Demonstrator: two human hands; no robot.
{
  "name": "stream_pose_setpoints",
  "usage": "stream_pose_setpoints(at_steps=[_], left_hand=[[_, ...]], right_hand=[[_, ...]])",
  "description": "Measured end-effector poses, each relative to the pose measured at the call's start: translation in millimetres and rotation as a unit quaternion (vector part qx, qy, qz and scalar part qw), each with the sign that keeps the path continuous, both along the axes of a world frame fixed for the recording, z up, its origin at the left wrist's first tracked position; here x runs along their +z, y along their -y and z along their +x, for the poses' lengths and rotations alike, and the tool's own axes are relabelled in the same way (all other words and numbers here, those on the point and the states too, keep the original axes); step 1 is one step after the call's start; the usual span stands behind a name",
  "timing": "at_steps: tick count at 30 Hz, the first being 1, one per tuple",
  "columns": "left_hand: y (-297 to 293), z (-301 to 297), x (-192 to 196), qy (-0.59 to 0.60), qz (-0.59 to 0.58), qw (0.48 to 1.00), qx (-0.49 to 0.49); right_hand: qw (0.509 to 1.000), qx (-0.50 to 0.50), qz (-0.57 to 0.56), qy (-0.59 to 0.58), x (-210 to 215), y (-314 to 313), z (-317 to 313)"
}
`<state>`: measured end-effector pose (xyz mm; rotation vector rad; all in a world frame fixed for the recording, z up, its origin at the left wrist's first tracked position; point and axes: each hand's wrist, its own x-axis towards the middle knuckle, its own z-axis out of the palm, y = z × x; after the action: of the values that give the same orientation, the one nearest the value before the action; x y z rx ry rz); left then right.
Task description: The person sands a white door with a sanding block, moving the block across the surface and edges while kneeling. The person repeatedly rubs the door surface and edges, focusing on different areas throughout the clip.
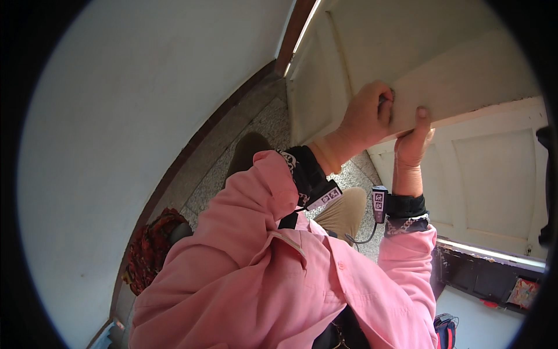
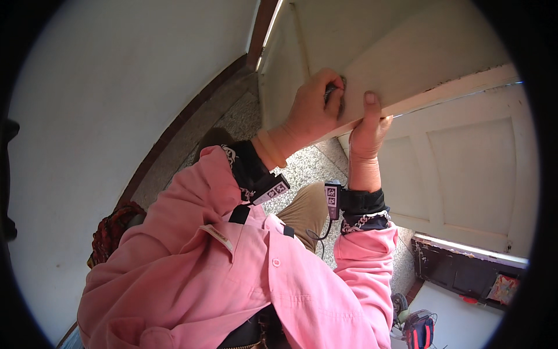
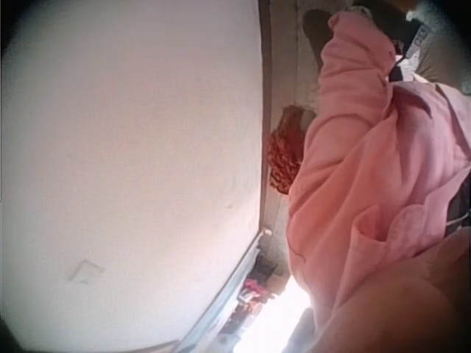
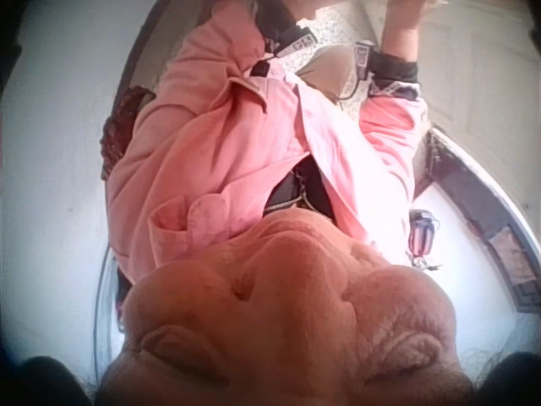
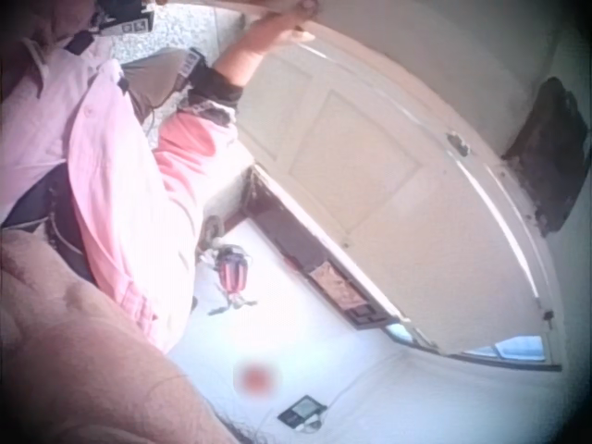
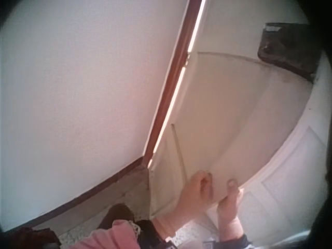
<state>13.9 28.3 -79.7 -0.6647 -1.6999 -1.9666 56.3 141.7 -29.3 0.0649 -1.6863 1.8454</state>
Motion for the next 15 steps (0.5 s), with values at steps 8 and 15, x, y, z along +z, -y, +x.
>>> stream_pose_setpoints(at_steps=[8, 15], left_hand=[[21.0, 16.6, -98.3, 0.181, -0.153, 0.971, -0.044], [9.7, 43.5, -17.2, 0.054, -0.043, 0.997, -0.032]], right_hand=[[1.000, -0.020, 0.013, -0.009, 2.9, 4.8, 2.7], [1.000, -0.014, 0.026, 0.011, -0.5, -3.6, 4.3]])
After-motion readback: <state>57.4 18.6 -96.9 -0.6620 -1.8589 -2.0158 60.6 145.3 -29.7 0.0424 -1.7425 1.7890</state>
